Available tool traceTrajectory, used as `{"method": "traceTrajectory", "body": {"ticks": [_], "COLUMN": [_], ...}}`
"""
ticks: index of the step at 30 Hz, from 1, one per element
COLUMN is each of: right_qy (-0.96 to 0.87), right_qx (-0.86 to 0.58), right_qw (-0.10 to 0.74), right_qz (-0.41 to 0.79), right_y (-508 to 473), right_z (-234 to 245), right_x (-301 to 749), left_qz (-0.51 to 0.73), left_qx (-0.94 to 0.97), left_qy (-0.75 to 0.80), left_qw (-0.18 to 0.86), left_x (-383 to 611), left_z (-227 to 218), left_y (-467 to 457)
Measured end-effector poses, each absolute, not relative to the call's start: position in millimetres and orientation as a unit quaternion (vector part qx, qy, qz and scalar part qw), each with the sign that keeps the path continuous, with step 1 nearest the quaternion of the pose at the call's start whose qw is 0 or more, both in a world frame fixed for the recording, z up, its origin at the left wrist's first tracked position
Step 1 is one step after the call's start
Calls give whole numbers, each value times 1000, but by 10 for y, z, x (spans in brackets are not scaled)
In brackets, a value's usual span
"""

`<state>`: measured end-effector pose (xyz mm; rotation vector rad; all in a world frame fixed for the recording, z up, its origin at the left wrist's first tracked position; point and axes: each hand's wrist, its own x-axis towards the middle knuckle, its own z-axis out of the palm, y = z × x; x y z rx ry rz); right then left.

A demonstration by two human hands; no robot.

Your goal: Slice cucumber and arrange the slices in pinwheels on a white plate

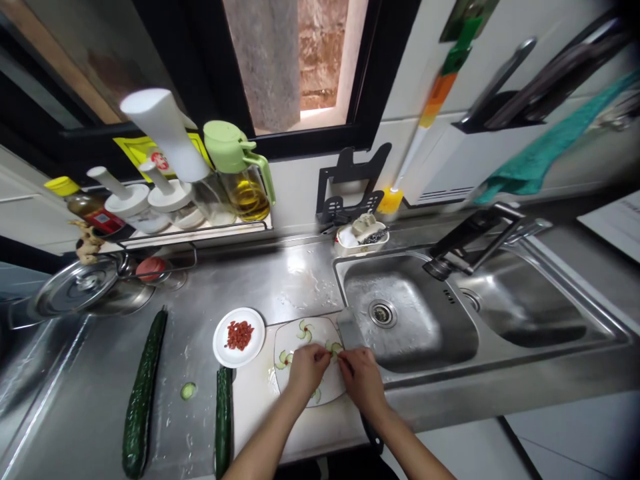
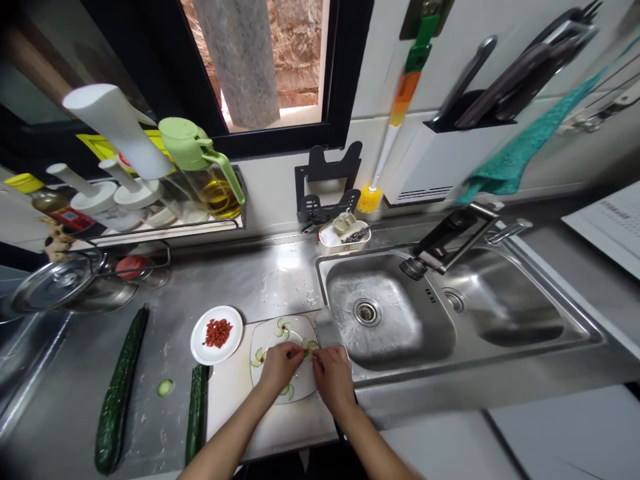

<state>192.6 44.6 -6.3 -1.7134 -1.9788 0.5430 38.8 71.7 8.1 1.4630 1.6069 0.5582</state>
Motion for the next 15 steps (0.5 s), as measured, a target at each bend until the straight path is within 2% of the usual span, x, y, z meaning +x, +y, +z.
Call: {"method": "traceTrajectory", "body": {"ticks": [7,15], "right_qy": [-730,-730], "right_qx": [-626,-617], "right_qw": [213,234], "right_qz": [172,181], "right_y": [444,491], "right_z": [-109,-111], "right_x": [1926,1910], "left_qz": [213,212], "left_qx": [580,559], "left_qy": [673,686], "left_qw": [407,415], "left_x": [500,581], "left_z": [-42,-31], "left_y": [709,697]}}
